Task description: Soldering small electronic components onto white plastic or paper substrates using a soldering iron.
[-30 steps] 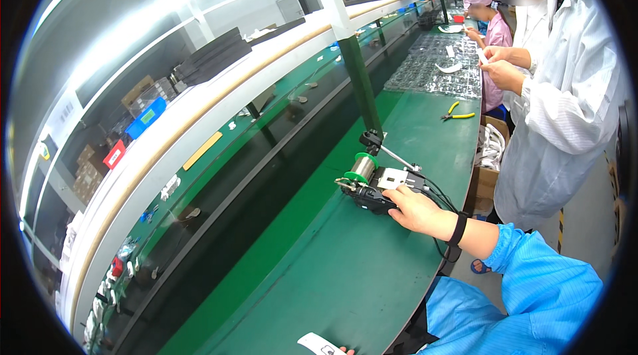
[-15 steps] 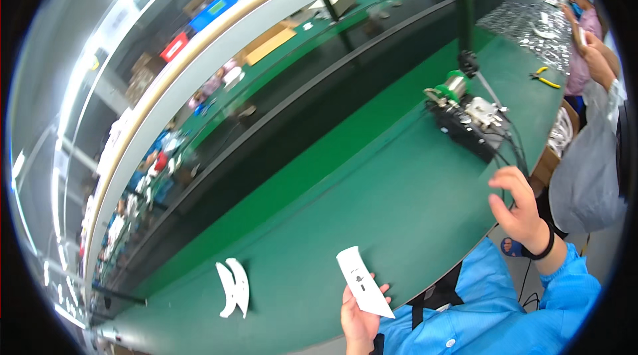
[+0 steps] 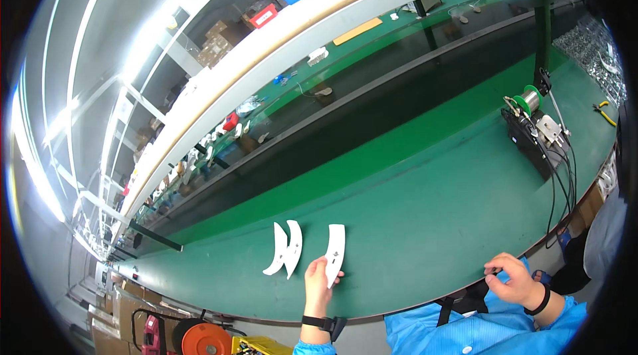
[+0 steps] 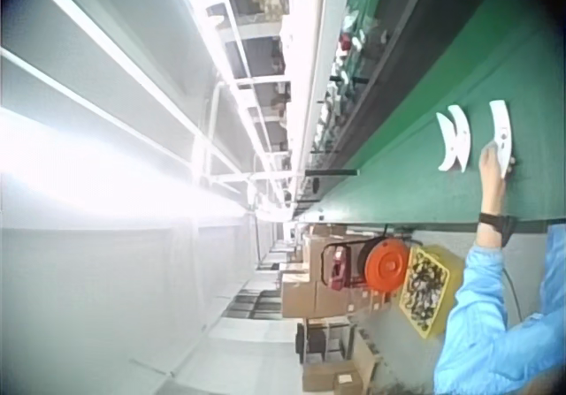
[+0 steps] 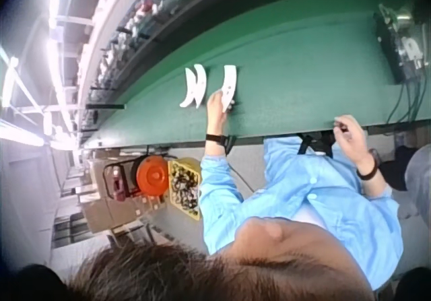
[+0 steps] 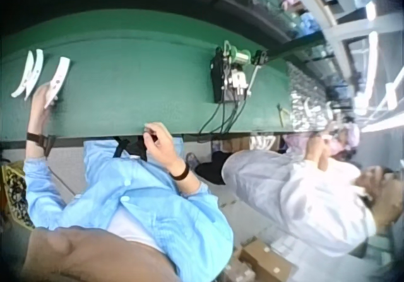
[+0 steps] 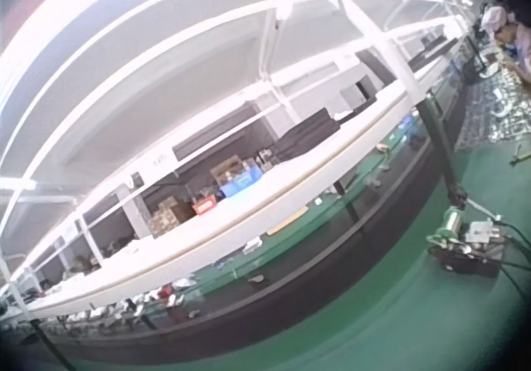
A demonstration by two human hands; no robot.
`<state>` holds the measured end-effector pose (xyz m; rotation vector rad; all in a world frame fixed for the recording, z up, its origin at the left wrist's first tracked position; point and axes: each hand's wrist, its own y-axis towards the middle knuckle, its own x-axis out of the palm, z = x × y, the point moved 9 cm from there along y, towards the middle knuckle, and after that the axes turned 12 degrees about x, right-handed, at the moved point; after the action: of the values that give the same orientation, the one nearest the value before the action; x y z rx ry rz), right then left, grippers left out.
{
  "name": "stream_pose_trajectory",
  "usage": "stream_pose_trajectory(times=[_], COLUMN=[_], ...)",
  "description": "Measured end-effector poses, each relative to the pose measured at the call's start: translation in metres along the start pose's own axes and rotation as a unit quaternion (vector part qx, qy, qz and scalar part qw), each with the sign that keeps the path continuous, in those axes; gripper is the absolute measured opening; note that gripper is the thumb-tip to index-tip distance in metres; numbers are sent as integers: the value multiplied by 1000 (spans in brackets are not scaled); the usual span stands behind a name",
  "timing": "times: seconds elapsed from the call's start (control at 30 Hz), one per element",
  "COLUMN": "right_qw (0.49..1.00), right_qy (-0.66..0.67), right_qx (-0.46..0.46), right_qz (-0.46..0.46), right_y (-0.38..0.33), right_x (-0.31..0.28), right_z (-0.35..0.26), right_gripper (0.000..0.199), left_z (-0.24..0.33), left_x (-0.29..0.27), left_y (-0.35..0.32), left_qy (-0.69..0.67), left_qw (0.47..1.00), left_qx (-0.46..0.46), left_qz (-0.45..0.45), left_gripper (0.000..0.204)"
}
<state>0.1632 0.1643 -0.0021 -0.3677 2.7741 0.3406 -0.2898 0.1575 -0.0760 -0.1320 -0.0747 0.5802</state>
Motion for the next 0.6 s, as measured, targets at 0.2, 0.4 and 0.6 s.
stream_pose_trajectory(times=[0.2, 0.4, 0.6], right_qw=[999, 998, 996], right_qy=[7, 7, -3], right_qx=[15, 50, 16], right_qz=[-41, -34, -90], right_y=[-7, -16, -23], right_x=[12, 9, 31], right_z=[9, 22, 15], right_gripper=[29, 28, 21], left_z=[14, 46, 35], left_x=[-58, -62, -35], left_y=[22, -32, -70], left_qy=[129, 481, 365], left_qw=[986, 850, 871], left_qx=[50, 181, 315], left_qz=[99, 113, 90], left_gripper=[45, 58, 25])
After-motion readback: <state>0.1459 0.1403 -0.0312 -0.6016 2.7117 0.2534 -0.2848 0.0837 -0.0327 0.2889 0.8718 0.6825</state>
